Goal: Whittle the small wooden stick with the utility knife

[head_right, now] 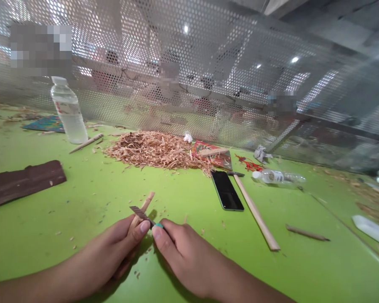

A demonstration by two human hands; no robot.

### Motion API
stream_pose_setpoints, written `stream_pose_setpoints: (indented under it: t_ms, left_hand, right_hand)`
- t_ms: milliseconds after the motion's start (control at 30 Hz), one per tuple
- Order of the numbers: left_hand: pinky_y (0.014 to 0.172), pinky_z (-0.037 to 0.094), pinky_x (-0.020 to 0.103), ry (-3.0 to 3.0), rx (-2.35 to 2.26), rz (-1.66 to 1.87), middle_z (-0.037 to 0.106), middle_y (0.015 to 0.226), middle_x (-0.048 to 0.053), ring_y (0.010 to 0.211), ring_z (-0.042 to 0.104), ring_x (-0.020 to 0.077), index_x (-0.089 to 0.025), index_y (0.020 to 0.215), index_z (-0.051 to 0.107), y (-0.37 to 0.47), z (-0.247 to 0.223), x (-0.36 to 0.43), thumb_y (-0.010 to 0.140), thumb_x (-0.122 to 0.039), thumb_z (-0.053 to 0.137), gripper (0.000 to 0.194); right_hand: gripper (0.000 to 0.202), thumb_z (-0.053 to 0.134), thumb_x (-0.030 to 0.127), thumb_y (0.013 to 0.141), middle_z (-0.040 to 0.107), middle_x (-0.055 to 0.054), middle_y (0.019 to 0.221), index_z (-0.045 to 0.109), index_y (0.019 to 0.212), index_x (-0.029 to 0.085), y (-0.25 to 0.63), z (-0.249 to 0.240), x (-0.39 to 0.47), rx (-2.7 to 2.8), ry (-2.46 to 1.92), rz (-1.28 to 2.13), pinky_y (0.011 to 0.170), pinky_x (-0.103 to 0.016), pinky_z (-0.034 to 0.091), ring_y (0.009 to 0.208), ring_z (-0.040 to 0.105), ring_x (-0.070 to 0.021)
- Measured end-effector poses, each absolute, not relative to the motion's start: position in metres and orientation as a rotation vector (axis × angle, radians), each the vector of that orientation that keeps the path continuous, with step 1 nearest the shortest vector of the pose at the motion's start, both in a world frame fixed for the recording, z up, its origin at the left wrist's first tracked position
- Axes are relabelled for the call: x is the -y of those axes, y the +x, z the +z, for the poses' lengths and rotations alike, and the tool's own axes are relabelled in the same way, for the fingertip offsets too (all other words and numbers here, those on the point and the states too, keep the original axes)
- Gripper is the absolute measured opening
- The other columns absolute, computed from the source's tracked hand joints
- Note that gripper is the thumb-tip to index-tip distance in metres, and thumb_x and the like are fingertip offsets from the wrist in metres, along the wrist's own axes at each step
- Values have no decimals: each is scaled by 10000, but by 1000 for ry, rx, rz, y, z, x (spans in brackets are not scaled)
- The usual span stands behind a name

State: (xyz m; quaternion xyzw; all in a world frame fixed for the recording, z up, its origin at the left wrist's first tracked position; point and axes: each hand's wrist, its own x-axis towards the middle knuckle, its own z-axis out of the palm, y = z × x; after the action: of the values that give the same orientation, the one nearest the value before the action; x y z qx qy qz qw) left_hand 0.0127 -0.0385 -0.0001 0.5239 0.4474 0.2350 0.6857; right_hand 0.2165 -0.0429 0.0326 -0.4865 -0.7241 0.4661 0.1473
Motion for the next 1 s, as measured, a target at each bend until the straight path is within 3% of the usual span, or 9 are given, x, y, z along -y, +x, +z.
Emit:
stream_pose_setpoints:
  t_ms: [233, 500, 1000]
  left_hand:
    - [285, 211, 138, 1116, -1004, 482, 354, 413, -180, 301, 223, 57, -293, 906, 397, 11, -6, 38, 920, -885, 455, 595]
    - [264, 237, 116, 1046, -973, 472, 361, 411, -192, 290, 205, 52, -295, 1036, 411, 10, -4, 36, 858, -920, 509, 658]
    - [264, 247, 117, 1042, -975, 475, 385, 446, -184, 293, 219, 50, -291, 1046, 422, 8, -7, 37, 890, -889, 517, 625]
  right_hand:
    - [414, 363, 501, 1167, 618, 3, 810, 564, 928, 230, 217, 31, 43, 2177, -1486, 1182, 692, -297, 369, 745, 574, -185]
    - [399, 368, 555, 1127, 495, 45, 685, 488, 895, 253, 224, 41, 42, 2219, -1534, 1031, 599, -295, 305, 612, 477, -175]
    - [382, 359, 511, 1150, 680, -34, 851, 586, 1015, 235, 221, 33, 43, 2289, -1557, 1040, 687, -314, 377, 785, 649, -234]
